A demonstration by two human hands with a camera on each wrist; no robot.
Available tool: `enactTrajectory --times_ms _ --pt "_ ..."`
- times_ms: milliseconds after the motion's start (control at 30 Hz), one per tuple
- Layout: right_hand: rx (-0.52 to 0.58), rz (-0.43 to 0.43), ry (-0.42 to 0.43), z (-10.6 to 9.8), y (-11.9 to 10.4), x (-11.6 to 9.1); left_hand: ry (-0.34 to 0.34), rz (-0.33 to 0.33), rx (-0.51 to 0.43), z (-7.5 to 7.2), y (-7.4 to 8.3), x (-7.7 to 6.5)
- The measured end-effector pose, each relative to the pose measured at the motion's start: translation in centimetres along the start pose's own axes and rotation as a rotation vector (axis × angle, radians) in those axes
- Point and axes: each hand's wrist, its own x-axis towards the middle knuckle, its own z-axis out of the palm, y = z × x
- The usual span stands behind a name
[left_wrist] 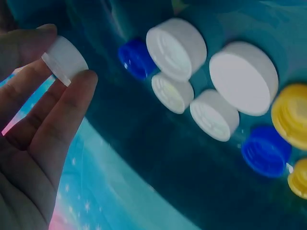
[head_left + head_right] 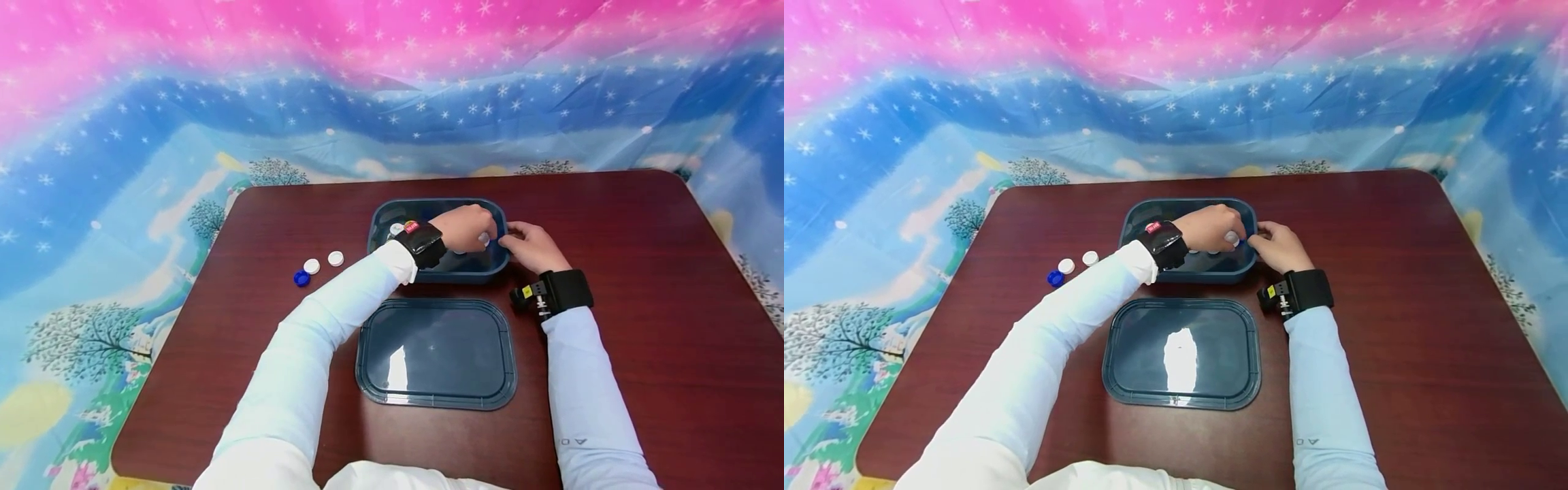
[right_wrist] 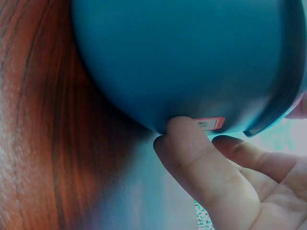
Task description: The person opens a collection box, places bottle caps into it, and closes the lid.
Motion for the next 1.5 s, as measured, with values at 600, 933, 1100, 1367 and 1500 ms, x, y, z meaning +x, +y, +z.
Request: enactTrajectory --times_ms 600,933,1100,1367,1500 --pt "-0.006 -0.004 -0.004 0.1 -0.1 0.3 -0.047 -0.063 0.021 2.5 -0.7 1.9" --pt "0.001 -0.002 -0.002 0.1 -0.3 0.1 -0.063 -0.07 0.07 2.6 -0.6 2.2" --pt "-0.003 -0.001 -0.006 0.0 -0.2 0.1 -0.074 -0.06 0.101 2.8 -0.7 2.6" --pt "-0.012 -0.007 0.0 -0.1 0.1 0.2 -0.072 -0.053 0.161 2.9 -0.5 2.9" --pt "-0.017 -0.009 0.0 -0.2 0.1 0.2 -0.07 -0.041 0.175 2.9 -0.4 3.0"
